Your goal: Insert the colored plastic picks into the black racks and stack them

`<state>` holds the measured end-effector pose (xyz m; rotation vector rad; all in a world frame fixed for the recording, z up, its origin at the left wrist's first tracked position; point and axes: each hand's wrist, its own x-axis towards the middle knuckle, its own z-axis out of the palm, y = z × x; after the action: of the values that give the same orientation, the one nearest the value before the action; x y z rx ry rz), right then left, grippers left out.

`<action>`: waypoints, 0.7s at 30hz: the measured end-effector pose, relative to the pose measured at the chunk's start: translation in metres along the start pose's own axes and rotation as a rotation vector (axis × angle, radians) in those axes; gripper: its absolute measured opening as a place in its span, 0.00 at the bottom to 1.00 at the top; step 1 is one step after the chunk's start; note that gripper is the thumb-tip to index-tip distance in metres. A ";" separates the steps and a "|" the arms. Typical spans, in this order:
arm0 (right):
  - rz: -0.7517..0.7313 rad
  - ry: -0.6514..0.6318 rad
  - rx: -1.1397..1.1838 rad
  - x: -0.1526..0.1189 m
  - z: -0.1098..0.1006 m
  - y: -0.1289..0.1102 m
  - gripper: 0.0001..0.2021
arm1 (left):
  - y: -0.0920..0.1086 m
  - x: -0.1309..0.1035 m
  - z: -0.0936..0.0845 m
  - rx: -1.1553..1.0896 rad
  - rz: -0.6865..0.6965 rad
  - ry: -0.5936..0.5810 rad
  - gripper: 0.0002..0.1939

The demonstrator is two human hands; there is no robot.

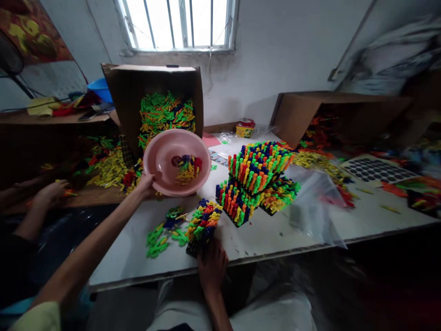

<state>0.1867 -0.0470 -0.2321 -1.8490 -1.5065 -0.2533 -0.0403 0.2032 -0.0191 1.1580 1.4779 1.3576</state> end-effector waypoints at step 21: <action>-0.011 -0.070 0.066 0.004 -0.009 0.000 0.26 | -0.009 -0.101 -0.075 0.348 0.735 0.153 0.28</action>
<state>0.1906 -0.0496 -0.2228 -1.8139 -1.5545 -0.1437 -0.0870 0.0858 -0.0231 1.9923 1.4939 1.7311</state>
